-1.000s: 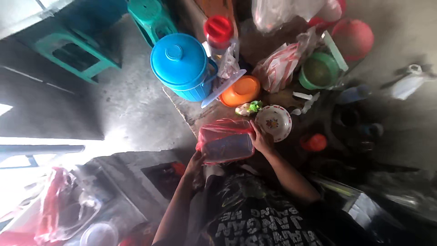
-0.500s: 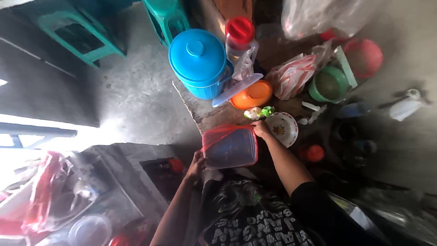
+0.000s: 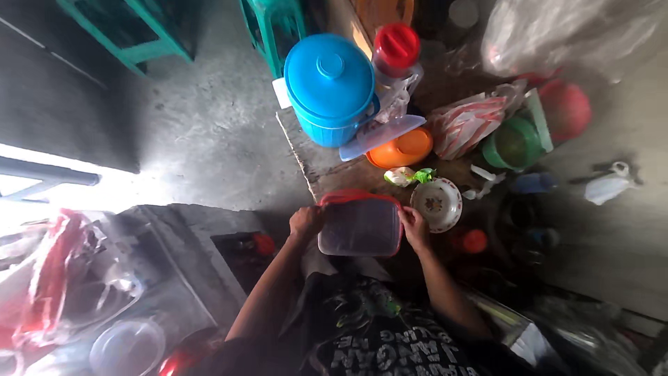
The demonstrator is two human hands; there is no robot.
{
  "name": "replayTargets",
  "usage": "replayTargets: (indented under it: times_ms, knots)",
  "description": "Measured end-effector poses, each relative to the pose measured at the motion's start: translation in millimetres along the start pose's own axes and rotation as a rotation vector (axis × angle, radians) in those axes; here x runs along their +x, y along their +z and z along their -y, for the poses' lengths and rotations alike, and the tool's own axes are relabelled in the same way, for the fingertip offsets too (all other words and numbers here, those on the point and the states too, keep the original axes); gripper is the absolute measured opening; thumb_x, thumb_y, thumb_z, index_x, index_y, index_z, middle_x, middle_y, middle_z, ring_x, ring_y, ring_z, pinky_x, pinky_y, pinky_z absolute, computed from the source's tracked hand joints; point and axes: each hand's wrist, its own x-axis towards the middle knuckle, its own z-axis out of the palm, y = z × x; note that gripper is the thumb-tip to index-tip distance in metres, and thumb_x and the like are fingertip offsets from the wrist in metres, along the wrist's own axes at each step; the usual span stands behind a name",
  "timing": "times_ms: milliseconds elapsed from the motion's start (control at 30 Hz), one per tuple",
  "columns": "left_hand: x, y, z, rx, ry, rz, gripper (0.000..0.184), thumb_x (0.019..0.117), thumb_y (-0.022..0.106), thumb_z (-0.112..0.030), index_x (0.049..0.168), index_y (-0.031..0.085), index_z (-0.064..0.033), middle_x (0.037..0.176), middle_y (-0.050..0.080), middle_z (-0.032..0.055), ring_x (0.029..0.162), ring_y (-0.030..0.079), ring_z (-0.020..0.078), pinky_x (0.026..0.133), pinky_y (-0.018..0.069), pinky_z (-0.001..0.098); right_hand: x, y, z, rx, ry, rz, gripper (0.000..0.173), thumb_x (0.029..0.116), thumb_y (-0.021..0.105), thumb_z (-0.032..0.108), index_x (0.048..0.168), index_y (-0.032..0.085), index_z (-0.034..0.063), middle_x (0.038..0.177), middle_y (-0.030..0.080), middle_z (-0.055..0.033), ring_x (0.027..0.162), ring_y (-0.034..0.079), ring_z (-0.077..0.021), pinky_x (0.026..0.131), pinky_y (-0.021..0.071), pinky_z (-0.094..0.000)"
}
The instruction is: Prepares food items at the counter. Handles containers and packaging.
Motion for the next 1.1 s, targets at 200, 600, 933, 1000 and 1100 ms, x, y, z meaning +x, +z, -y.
replayTargets:
  times_ms: [200,600,933,1000,1100]
  knots:
    - [26.4,-20.8,-25.2,0.107,-0.001,-0.014,0.054,0.1031,0.044,-0.055,0.098,0.074,-0.0104,0.104,0.073,0.0197,0.102,0.069,0.0420,0.078,0.0519,0.0658,-26.5,17.4,6.0,-0.235,0.010,-0.263,0.030,0.0987,0.068,0.031,0.103,0.075,0.0022,0.100,0.074,-0.0154,0.097,0.072,-0.0306,0.092,0.0560,-0.0512]
    - [44.5,-2.9,29.7,-0.251,0.385,-0.243,0.042,0.1070,0.050,-0.040,0.106,0.075,-0.0059,0.097,0.075,0.0149,0.092,0.072,0.0331,0.087,0.0542,0.0618,-6.0,18.6,1.1,-0.231,0.192,-0.118,0.028,0.1029,0.059,0.024,0.115,0.073,0.0036,0.115,0.073,-0.0185,0.112,0.068,-0.0345,0.101,0.0516,-0.0545]
    - [56.0,-20.3,-8.4,-0.182,0.399,-0.277,0.024,0.1039,0.058,-0.028,0.111,0.075,-0.0133,0.108,0.074,0.0124,0.099,0.071,0.0330,0.088,0.0542,0.0611,8.7,7.3,0.3,-0.301,0.020,-0.095,0.029,0.1057,0.053,0.023,0.124,0.072,0.0106,0.106,0.075,-0.0175,0.100,0.073,-0.0374,0.087,0.0561,-0.0600]
    - [67.7,-34.1,-17.0,-0.120,0.386,-0.163,0.026,0.1049,0.055,-0.026,0.112,0.073,-0.0088,0.111,0.073,0.0162,0.106,0.069,0.0373,0.093,0.0510,0.0643,16.7,2.7,3.7,-0.259,0.092,-0.008,0.029,0.1054,0.055,0.023,0.125,0.072,0.0096,0.113,0.074,-0.0188,0.108,0.070,-0.0375,0.095,0.0534,-0.0606]
    - [83.1,-45.4,-26.6,-0.035,0.367,0.024,0.029,0.1066,0.053,-0.023,0.116,0.070,-0.0022,0.116,0.069,0.0236,0.113,0.065,0.0432,0.098,0.0469,0.0665,28.9,0.0,-0.6,-0.133,0.174,0.062,0.026,0.1040,0.059,0.022,0.120,0.073,0.0068,0.118,0.072,-0.0186,0.114,0.068,-0.0346,0.101,0.0501,-0.0586]
